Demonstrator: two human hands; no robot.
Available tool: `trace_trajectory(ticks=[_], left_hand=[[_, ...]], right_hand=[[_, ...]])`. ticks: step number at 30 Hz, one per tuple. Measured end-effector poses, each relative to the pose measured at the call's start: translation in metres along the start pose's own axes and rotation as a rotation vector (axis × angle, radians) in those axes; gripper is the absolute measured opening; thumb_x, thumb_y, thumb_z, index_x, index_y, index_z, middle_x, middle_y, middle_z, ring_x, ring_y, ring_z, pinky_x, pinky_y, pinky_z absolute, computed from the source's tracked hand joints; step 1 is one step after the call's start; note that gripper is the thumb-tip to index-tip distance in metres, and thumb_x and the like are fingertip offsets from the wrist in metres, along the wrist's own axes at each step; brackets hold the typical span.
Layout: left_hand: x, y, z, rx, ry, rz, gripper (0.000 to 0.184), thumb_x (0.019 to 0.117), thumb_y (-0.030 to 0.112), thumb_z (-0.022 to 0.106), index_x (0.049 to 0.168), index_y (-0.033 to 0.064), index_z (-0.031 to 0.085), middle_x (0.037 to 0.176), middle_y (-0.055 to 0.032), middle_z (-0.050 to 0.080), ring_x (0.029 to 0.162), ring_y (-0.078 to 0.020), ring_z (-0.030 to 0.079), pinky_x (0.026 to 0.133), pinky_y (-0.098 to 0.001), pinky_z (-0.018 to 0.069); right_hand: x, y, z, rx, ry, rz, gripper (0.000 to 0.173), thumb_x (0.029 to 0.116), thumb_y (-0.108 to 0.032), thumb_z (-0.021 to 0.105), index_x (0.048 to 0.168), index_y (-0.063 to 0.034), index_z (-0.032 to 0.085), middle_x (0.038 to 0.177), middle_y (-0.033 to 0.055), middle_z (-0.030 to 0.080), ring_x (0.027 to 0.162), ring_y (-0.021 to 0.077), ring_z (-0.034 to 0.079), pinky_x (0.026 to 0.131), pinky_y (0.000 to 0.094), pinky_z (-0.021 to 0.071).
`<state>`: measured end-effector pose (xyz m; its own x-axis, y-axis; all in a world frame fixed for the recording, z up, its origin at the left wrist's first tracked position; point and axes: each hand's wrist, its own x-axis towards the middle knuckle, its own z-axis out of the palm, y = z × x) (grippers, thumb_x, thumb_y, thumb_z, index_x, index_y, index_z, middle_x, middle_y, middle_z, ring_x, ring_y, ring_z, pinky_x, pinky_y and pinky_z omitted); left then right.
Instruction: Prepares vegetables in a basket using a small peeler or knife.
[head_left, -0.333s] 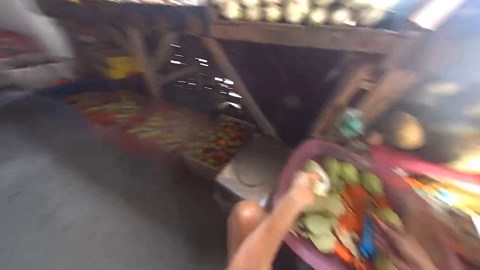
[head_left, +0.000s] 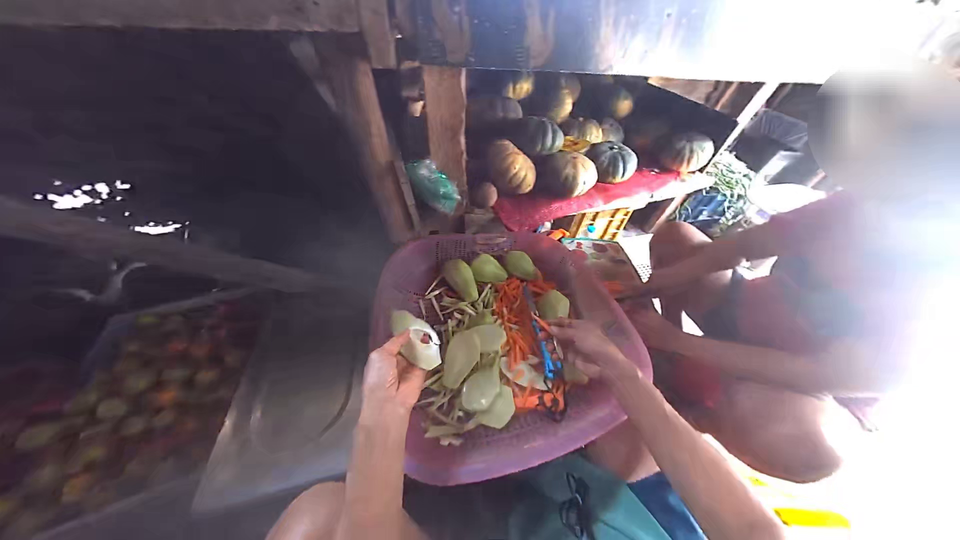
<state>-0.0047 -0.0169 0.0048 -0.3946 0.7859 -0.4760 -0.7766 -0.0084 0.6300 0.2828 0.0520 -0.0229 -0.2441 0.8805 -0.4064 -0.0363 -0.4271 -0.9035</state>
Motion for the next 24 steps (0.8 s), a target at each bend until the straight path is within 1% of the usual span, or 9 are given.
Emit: trace_trajectory(ticks=[2, 4, 6, 8, 10, 13, 16, 19, 24], left_hand=[[-0.001, 0.001, 0.002, 0.0, 0.004, 0.0, 0.015, 0.106, 0.01, 0.042, 0.116, 0.0037, 0.051, 0.091, -0.0093, 0.062, 0.076, -0.0158, 0.066, 0.068, -0.0329, 0.0596], [-0.002, 0.0, 0.006, 0.016, 0.005, 0.002, 0.012, 0.1064, 0.01, 0.041, 0.112, 0.0051, 0.051, 0.086, -0.0074, 0.063, 0.072, -0.0137, 0.067, 0.065, -0.0306, 0.0601], [-0.002, -0.002, 0.009, 0.035, 0.003, 0.0, 0.012, 0.1063, 0.01, 0.041, 0.111, 0.0057, 0.052, 0.084, -0.0066, 0.063, 0.071, -0.0134, 0.067, 0.065, -0.03, 0.06], [-0.001, -0.005, 0.012, 0.045, 0.002, -0.008, 0.012, 0.1062, 0.011, 0.042, 0.111, 0.006, 0.051, 0.085, -0.007, 0.062, 0.071, -0.0141, 0.066, 0.065, -0.0303, 0.0599], [0.001, -0.007, 0.014, 0.048, -0.008, -0.01, 0.012, 0.1063, 0.01, 0.042, 0.111, 0.0058, 0.052, 0.086, -0.008, 0.062, 0.073, -0.0151, 0.066, 0.067, -0.0316, 0.06], [0.005, -0.01, 0.013, 0.066, -0.028, -0.005, 0.012, 0.1065, 0.011, 0.041, 0.11, 0.0066, 0.052, 0.086, -0.0073, 0.063, 0.073, -0.0147, 0.067, 0.066, -0.0317, 0.0605], [0.006, -0.012, 0.011, 0.093, -0.049, 0.014, 0.014, 0.1075, 0.012, 0.039, 0.109, 0.0081, 0.052, 0.085, -0.0052, 0.065, 0.074, -0.0129, 0.068, 0.066, -0.0308, 0.0609], [0.009, -0.014, 0.007, 0.108, -0.074, 0.03, 0.017, 0.1082, 0.014, 0.037, 0.105, 0.0097, 0.053, 0.082, -0.0031, 0.066, 0.072, -0.012, 0.069, 0.065, -0.0299, 0.0613], [0.016, -0.018, -0.006, 0.173, -0.143, 0.021, 0.026, 0.1083, 0.014, 0.032, 0.096, 0.013, 0.054, 0.075, 0.0007, 0.068, 0.068, -0.0096, 0.07, 0.061, -0.0277, 0.0607]], right_hand=[[0.002, 0.004, -0.001, -0.182, 0.001, -0.104, 0.026, 0.1044, -0.003, 0.051, 0.129, 0.0022, 0.058, 0.087, 0.0034, 0.067, 0.057, 0.0048, 0.054, 0.053, 0.0207, 0.0461], [0.005, 0.008, -0.002, -0.47, -0.082, -0.215, 0.029, 0.1032, -0.009, 0.057, 0.13, 0.0024, 0.062, 0.089, 0.0048, 0.067, 0.059, 0.0047, 0.051, 0.055, 0.0219, 0.0446], [0.009, 0.005, 0.002, -0.789, -0.192, -0.244, 0.039, 0.1015, -0.021, 0.063, 0.136, -0.0023, 0.063, 0.107, 0.0149, 0.07, 0.079, 0.0169, 0.064, 0.075, 0.0355, 0.0549], [0.015, -0.002, 0.011, -1.044, -0.206, -0.223, 0.043, 0.1006, -0.029, 0.066, 0.137, -0.0052, 0.064, 0.126, 0.0229, 0.067, 0.11, 0.0352, 0.066, 0.099, 0.0558, 0.0496], [0.024, -0.007, 0.019, -1.304, -0.148, -0.172, 0.035, 0.1013, -0.027, 0.06, 0.128, -0.0058, 0.068, 0.124, 0.0239, 0.068, 0.118, 0.0434, 0.063, 0.099, 0.0657, 0.0455], [0.035, -0.004, 0.034, -1.583, -0.159, -0.032, 0.028, 0.0978, -0.014, 0.061, 0.12, 0.0024, 0.066, 0.121, 0.029, 0.066, 0.117, 0.0491, 0.062, 0.091, 0.0695, 0.0474], [0.035, 0.011, 0.044, -1.638, -0.193, 0.021, 0.027, 0.0974, -0.005, 0.061, 0.119, 0.0107, 0.064, 0.125, 0.0324, 0.063, 0.118, 0.051, 0.061, 0.092, 0.0683, 0.0478], [0.031, 0.012, 0.045, -1.617, -0.2, 0.047, 0.026, 0.0996, -0.001, 0.056, 0.121, 0.0115, 0.063, 0.126, 0.0324, 0.062, 0.118, 0.0503, 0.06, 0.093, 0.0666, 0.0484], [0.032, 0.012, 0.035, -1.517, -0.197, -0.041, 0.026, 0.099, -0.004, 0.059, 0.12, 0.0101, 0.064, 0.123, 0.0306, 0.064, 0.118, 0.0492, 0.061, 0.091, 0.0664, 0.0488]])
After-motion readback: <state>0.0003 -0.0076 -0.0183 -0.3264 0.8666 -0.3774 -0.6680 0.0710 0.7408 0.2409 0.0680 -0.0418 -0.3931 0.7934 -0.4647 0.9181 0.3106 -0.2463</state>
